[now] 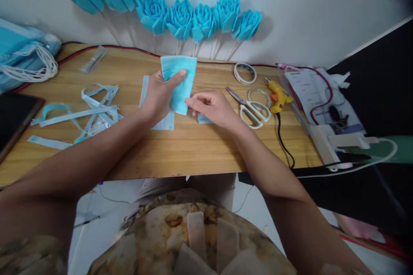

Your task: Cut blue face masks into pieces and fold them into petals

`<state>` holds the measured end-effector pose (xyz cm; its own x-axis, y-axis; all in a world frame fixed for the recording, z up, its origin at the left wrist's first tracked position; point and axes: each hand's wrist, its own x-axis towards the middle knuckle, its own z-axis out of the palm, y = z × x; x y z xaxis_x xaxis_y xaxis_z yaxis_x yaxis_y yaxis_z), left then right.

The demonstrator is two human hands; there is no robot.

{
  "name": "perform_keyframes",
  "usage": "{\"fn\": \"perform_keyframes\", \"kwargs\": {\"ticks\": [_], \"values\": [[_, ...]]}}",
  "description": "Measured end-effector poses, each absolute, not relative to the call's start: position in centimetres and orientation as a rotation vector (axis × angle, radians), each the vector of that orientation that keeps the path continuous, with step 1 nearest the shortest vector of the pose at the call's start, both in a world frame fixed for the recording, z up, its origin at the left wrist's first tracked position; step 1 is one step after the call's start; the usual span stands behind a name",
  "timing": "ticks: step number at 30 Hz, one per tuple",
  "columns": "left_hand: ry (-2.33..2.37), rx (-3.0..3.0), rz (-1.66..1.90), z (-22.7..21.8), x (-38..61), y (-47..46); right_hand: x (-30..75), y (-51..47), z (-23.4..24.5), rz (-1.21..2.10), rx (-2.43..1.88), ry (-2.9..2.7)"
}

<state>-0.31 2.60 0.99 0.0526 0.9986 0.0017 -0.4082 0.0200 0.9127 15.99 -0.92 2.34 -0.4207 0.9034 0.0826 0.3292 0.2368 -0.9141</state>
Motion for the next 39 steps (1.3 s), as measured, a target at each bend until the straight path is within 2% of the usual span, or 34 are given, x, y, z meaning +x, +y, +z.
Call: {"fn": "perform_keyframes", "kwargs": {"ticks": [4,10,17,26,31,39], "values": [[0.841,0.971,1.306,1.1,0.2,1.9,16.1,-0.6,1.6,1.083,-1.180,-1.772],[0.925,1.006,1.285,1.1,-0.3,2.2,14.8,-1.1,1.1,1.241,-1.101,-1.935],[0.902,0.950,1.313,1.1,-0.6,2.8,15.5,-1.3,2.1,1.278,-1.089,-1.920],[0.848,0.990,1.297,0.7,0.3,1.9,15.2,-0.3,0.3,1.064,-1.163,-1.793],[0.838,0.938,1.291,0.5,0.3,2.2,16.0,0.1,0.9,1.031,-1.164,-1.642],[0.846,0.992,1.254,0.5,0.5,1.6,15.8,0.0,0.9,0.953,-1.215,-1.698]]}}
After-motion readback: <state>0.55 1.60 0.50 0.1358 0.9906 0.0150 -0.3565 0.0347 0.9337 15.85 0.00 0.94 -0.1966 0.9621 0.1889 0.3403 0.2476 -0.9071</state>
